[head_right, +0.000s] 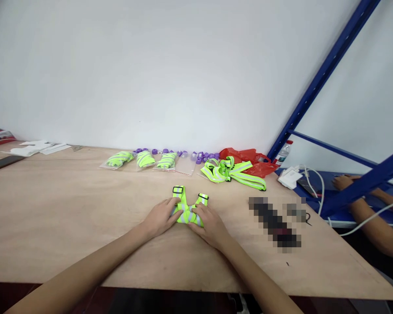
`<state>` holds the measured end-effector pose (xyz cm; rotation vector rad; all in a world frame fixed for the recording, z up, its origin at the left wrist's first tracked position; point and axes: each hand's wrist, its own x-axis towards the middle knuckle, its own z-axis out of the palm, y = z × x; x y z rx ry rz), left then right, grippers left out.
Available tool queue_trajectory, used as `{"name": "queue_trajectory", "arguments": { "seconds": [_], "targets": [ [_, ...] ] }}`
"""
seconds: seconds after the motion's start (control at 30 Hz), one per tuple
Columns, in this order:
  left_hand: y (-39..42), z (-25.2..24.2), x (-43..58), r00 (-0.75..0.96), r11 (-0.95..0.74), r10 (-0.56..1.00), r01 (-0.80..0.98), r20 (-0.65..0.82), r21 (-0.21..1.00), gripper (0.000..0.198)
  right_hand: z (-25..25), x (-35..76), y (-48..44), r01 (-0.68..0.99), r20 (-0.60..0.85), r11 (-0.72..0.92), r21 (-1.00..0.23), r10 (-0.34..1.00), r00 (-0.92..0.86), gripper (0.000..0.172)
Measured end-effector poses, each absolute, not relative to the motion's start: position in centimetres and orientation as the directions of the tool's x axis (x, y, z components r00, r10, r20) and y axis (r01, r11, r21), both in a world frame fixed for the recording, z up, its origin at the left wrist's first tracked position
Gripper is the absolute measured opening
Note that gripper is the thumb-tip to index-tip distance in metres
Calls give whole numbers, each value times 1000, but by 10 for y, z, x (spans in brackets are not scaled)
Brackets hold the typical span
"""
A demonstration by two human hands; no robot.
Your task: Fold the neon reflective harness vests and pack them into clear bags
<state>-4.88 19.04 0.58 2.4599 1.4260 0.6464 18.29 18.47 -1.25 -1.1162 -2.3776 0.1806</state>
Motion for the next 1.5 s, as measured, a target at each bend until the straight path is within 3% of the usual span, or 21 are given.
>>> {"name": "queue_trajectory", "arguments": {
  "seconds": [0.23,0.37,0.5,0.67,0.87,1.1,1.5],
  "targets": [
    [190,-3,-63,610,-684,729,664,311,301,39,-17,184,185,660,422,673,-333,732,-534,27],
    [189,-7,-70,637,-698,716,662,287,273,61,-16,185,184,661,403,667,-343,740,-538,29],
    [191,-4,-66,632,-691,723,673,279,266,51,-11,184,184,672,371,651,-354,757,-538,31],
    [197,6,-62,646,-689,725,680,239,250,61,-11,186,191,698,356,604,-385,795,-491,29],
    [213,24,-59,577,-597,802,775,152,205,47,-15,180,210,750,467,588,-303,777,-421,32],
    [246,36,-40,405,-432,901,874,155,224,43,-12,174,242,698,464,501,-512,845,-266,46],
    [290,2,-24,309,-374,923,862,229,343,35,-17,176,271,743,434,331,-581,899,-62,29]
  ]
}}
